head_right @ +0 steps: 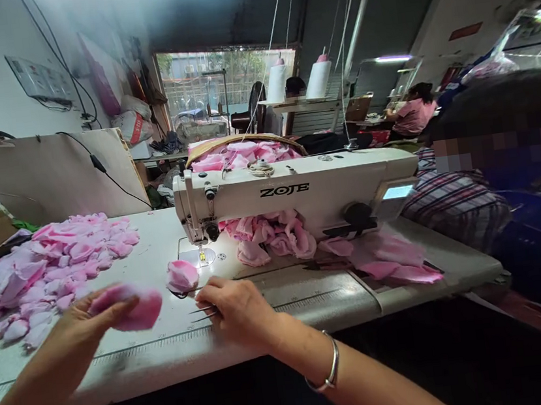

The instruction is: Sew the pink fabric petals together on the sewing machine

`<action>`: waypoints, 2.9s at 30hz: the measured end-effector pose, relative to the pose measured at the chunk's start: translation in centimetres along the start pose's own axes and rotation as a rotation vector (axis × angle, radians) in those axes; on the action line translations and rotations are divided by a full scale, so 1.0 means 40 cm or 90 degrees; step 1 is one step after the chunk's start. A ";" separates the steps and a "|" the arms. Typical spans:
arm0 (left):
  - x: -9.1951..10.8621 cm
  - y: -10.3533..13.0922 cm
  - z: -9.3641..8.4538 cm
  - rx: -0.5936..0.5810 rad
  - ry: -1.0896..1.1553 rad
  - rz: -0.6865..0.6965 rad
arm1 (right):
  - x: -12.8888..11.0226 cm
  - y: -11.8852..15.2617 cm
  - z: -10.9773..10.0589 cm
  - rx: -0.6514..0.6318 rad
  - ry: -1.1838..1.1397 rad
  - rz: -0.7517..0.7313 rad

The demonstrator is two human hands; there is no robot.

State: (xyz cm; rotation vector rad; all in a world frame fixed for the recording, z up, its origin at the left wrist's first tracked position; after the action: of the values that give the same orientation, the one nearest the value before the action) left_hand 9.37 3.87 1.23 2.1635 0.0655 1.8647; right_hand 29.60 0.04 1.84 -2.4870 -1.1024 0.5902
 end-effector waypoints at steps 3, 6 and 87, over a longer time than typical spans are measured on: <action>0.146 0.000 0.019 0.199 -0.294 0.330 | 0.061 -0.029 0.013 -0.084 0.056 -0.041; 0.199 -0.015 0.143 0.304 -0.662 0.591 | 0.100 -0.066 0.043 -0.176 0.114 -0.087; -0.009 -0.238 0.236 0.069 -0.850 0.482 | 0.278 -0.071 0.057 -0.169 0.283 0.005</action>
State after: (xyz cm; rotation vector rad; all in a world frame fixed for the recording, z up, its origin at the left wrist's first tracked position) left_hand 19.94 11.17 -2.61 3.2651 -1.0189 0.2048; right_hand 33.48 10.65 -1.28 -2.6574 -1.0434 -0.1202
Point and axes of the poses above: each hand's wrist, its own y-axis away from the middle knuckle, its own z-axis out of the palm, x = y × z, the point moved 7 cm from there along -y, towards the middle knuckle, and after that the axes turned 14 degrees about -z, right-handed, at the moved point
